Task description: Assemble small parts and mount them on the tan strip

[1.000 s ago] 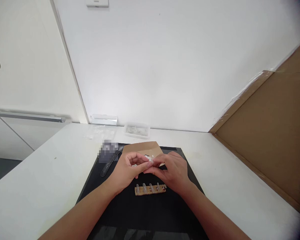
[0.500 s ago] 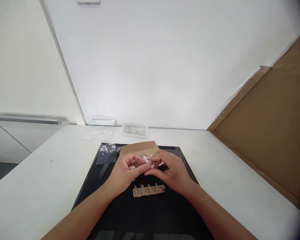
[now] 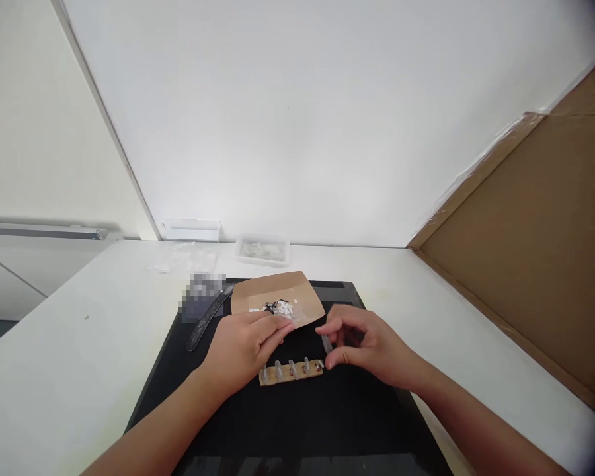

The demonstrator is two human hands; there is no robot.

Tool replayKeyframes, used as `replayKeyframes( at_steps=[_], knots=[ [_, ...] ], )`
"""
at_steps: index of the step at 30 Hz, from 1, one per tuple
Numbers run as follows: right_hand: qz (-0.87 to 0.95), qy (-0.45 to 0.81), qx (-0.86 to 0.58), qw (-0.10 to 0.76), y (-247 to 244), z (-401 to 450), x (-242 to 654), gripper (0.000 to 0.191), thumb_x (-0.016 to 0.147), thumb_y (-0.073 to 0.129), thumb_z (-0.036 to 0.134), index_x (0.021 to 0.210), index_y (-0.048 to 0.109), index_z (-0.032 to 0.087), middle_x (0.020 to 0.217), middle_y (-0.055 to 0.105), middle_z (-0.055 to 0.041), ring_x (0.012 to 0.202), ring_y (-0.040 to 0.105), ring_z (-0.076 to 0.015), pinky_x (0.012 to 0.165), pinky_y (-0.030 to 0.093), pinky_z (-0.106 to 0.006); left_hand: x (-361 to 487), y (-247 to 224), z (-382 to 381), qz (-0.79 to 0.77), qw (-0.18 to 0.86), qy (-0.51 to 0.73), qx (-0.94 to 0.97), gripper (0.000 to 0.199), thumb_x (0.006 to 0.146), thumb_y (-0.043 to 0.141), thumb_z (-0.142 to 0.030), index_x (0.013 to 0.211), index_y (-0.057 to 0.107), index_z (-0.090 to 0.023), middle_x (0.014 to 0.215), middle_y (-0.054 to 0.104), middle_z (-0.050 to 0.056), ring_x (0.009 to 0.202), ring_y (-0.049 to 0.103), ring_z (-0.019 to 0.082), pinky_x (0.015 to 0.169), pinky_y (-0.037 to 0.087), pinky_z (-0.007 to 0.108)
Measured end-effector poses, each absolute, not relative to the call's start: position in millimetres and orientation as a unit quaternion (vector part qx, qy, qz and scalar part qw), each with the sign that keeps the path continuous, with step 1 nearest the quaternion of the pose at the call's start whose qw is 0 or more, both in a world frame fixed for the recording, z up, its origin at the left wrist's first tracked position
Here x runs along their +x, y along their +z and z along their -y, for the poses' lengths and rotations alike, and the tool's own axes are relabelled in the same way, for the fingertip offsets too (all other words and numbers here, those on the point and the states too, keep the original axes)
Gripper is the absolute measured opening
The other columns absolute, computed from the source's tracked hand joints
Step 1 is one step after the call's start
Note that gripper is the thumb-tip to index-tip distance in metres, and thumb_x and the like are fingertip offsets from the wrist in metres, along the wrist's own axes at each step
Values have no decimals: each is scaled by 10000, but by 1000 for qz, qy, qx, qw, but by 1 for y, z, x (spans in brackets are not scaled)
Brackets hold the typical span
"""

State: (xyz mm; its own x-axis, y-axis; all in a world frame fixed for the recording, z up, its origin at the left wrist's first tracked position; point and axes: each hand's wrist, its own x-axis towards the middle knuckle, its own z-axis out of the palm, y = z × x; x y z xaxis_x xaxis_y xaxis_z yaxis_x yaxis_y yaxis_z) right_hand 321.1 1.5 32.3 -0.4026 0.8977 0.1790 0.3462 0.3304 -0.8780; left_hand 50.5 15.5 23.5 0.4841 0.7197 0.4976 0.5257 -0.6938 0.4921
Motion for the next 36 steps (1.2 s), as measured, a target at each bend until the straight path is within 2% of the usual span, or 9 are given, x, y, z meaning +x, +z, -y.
replayKeyframes(
  at_steps=[5, 7, 12, 18, 22, 26, 36],
  knots=[
    [722, 447, -392, 354, 6, 7, 327, 352, 687, 931, 370, 972, 758, 256, 848, 642, 5, 722, 627, -136, 604, 524, -247, 53, 24, -11, -321, 73, 308, 893, 252, 1053, 509, -278, 1203, 696, -203, 830, 764, 30, 724, 718, 166, 675, 521, 257],
    [731, 452, -380, 342, 4, 6, 327, 349, 686, 933, 360, 973, 763, 259, 853, 643, 6, 721, 622, -131, 607, 520, -244, 53, 25, -12, -289, 59, 294, 909, 268, 1052, 503, -253, 1264, 658, -196, 878, 768, 40, 742, 721, 168, 657, 518, 257],
    [746, 448, -372, 322, 4, 4, 328, 347, 704, 914, 405, 985, 766, 265, 866, 637, 6, 716, 611, -130, 629, 532, -254, 51, 29, -12, -214, 34, 253, 943, 329, 1044, 497, -215, 1359, 589, -197, 904, 755, 47, 705, 704, 156, 618, 529, 260],
    [753, 435, -375, 321, 0, 5, 328, 366, 716, 895, 451, 1003, 766, 265, 872, 636, 2, 716, 614, -134, 630, 534, -259, 53, 33, -9, -193, 47, 229, 953, 238, 1016, 535, -250, 1197, 683, -203, 869, 724, 35, 714, 690, 152, 622, 525, 275],
    [755, 427, -386, 314, -2, 4, 328, 365, 711, 898, 452, 988, 761, 257, 846, 624, 11, 726, 609, -137, 634, 515, -260, 53, 34, -9, -202, 43, 207, 956, 223, 1003, 565, -355, 1091, 715, -215, 851, 687, 21, 669, 641, 154, 589, 473, 300],
    [748, 439, -396, 301, -2, 3, 327, 350, 703, 903, 443, 958, 761, 250, 841, 608, 18, 730, 610, -133, 614, 496, -247, 52, 34, -8, -211, 39, 203, 955, 260, 988, 572, -420, 1056, 720, -217, 888, 667, 26, 649, 609, 152, 570, 431, 306],
    [750, 441, -400, 288, -1, 3, 326, 353, 701, 902, 455, 950, 764, 246, 841, 614, 23, 730, 611, -130, 610, 482, -246, 52, 32, -9, -214, 35, 205, 955, 260, 995, 558, -406, 1009, 730, -211, 886, 656, 29, 630, 589, 136, 563, 411, 299]
  ],
)
